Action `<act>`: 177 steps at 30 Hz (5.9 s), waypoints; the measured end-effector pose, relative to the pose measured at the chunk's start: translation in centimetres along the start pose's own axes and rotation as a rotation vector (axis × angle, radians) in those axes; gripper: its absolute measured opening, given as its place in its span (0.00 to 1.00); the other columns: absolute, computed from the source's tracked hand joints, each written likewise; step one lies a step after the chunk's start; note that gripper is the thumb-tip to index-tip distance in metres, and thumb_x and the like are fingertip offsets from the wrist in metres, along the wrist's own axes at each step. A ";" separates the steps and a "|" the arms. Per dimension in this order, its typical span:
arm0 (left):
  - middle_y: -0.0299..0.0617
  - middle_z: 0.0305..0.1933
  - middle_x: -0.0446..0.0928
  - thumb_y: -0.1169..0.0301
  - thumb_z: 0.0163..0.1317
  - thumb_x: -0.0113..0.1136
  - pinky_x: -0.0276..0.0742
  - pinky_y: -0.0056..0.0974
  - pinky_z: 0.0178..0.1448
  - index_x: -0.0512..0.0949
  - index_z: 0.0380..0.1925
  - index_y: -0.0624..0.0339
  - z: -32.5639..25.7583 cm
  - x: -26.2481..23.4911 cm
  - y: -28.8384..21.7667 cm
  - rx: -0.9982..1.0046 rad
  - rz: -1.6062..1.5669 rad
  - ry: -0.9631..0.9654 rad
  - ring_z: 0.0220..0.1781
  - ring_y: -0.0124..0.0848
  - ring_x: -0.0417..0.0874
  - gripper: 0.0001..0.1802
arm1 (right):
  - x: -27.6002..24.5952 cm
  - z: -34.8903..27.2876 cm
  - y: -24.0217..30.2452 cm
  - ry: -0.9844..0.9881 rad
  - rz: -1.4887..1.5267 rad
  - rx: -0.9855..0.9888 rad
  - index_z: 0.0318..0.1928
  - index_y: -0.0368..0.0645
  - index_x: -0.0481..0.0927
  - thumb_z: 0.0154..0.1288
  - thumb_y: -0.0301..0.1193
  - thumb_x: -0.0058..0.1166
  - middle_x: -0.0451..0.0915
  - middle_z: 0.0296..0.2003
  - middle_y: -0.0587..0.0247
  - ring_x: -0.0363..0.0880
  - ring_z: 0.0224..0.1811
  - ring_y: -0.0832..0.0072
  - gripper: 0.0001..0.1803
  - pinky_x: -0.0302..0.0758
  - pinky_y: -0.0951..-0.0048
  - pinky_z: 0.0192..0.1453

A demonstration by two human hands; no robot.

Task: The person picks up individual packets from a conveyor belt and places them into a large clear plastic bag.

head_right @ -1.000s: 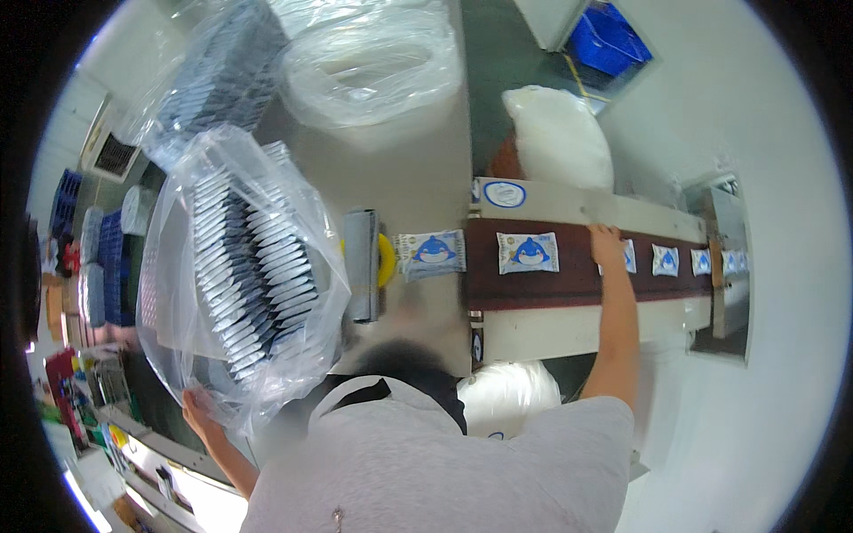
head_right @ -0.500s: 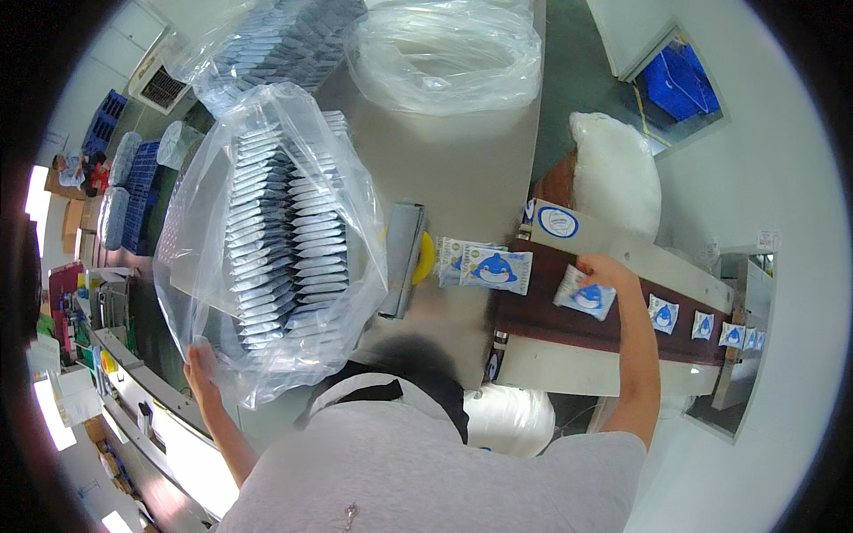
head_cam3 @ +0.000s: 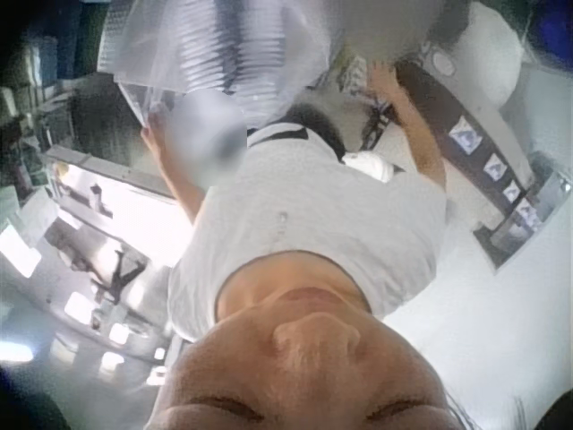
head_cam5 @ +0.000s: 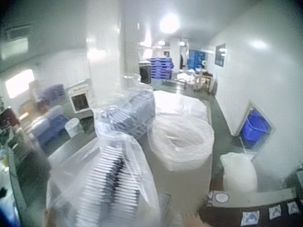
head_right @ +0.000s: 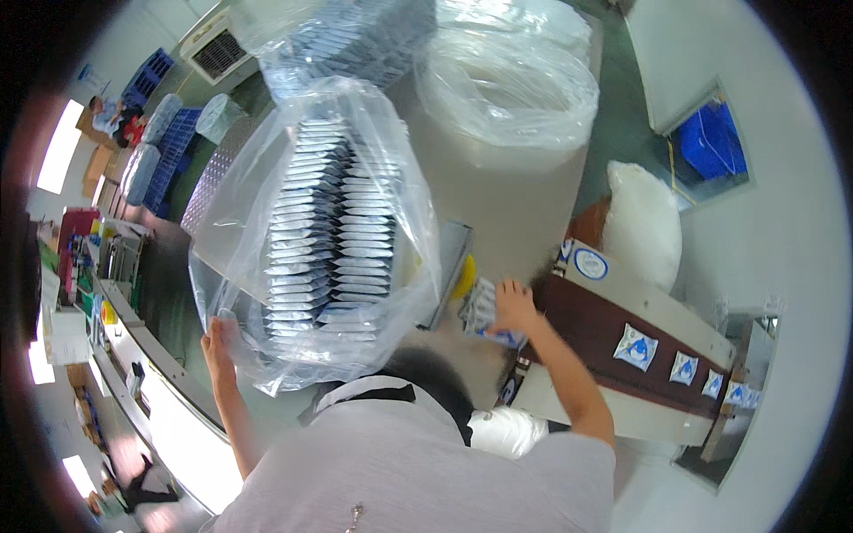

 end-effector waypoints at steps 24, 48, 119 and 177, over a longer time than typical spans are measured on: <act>0.32 0.20 0.73 0.71 0.55 0.59 0.64 0.26 0.28 0.76 0.23 0.65 0.6 2.8 -4.1 0.079 -0.194 0.143 0.21 0.19 0.70 0.08 | -24.3 -2.7 28.7 -0.906 0.092 -0.333 0.54 0.39 0.64 0.36 0.42 0.70 0.72 0.47 0.52 0.71 0.48 0.56 0.43 0.64 0.55 0.56; 0.31 0.20 0.72 0.68 0.57 0.61 0.65 0.27 0.28 0.78 0.28 0.66 0.8 2.5 -2.8 0.028 -0.257 0.159 0.22 0.19 0.70 0.10 | -11.4 -8.3 10.7 -1.275 0.954 0.170 0.42 0.32 0.72 0.65 0.32 0.43 0.73 0.40 0.44 0.71 0.45 0.53 0.14 0.65 0.62 0.52; 0.25 0.20 0.55 0.64 0.64 0.52 0.49 0.27 0.26 0.67 0.20 0.52 -1.1 2.7 -3.3 -0.005 -0.411 0.093 0.22 0.17 0.55 0.13 | 4.4 -8.0 4.6 -0.481 -0.214 0.073 0.56 0.35 0.61 0.26 0.45 0.71 0.66 0.52 0.46 0.61 0.61 0.53 0.54 0.55 0.46 0.63; 0.26 0.28 0.69 0.65 0.63 0.54 0.63 0.26 0.33 0.76 0.34 0.57 1.7 2.7 -2.7 0.004 -0.405 0.238 0.30 0.18 0.68 0.08 | 12.2 -9.7 7.7 -0.343 0.342 0.476 0.37 0.30 0.77 0.60 0.46 0.46 0.76 0.39 0.41 0.73 0.45 0.50 0.26 0.73 0.56 0.47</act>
Point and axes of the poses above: each hand's wrist, its own z-axis towards the middle knuckle, its own x-axis out of the palm, y = z × x, the point moved 9 cm from there along z, towards the middle knuckle
